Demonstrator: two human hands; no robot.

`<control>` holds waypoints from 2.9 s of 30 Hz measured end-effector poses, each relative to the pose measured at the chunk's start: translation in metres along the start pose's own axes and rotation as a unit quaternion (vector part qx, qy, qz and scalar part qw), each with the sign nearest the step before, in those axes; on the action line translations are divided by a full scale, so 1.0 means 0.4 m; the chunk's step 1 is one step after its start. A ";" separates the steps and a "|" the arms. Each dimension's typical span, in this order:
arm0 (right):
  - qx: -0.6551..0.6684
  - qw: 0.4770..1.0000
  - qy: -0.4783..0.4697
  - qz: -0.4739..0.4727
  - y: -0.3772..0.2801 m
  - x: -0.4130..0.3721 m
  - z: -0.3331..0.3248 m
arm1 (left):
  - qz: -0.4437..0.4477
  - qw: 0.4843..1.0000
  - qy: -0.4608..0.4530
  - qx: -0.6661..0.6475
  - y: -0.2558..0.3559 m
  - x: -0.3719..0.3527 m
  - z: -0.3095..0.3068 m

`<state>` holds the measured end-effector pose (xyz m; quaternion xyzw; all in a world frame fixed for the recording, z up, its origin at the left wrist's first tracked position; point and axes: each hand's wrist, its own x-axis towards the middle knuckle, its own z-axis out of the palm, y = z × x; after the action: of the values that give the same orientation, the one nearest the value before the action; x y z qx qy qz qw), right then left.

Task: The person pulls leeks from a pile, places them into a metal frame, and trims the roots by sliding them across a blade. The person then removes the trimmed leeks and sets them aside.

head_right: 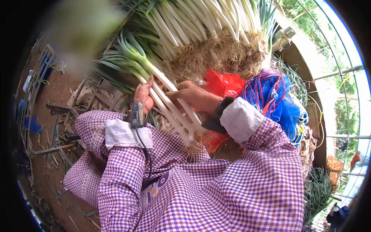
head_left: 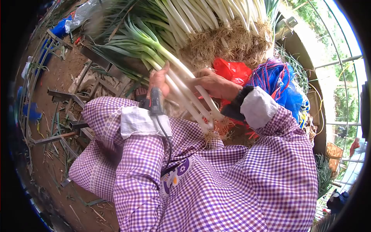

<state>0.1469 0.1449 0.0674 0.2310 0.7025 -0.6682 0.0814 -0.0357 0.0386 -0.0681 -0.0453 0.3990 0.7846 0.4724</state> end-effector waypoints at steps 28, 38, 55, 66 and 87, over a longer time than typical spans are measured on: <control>0.237 0.963 0.026 0.123 0.093 0.058 0.095 | -0.050 0.996 -0.027 -0.063 0.034 -0.096 0.053; 0.167 0.978 -0.058 0.114 0.078 0.067 0.041 | -0.011 0.997 -0.062 -0.048 0.012 -0.060 0.022; -0.299 0.868 0.392 -0.053 0.063 0.599 -0.193 | 0.039 0.996 0.073 -0.015 0.023 -0.068 0.083; -0.553 0.724 0.412 -0.021 -0.006 0.647 -0.157 | 0.070 0.990 0.121 -0.007 0.003 -0.062 0.082; -0.445 0.794 0.415 -0.001 -0.071 0.706 -0.182 | 0.066 0.986 0.140 0.056 0.012 -0.061 0.070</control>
<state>-0.0997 0.2768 -0.0196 0.4234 0.8889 -0.1223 -0.1250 -0.0177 0.0390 -0.0355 -0.1012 0.5068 0.7763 0.3609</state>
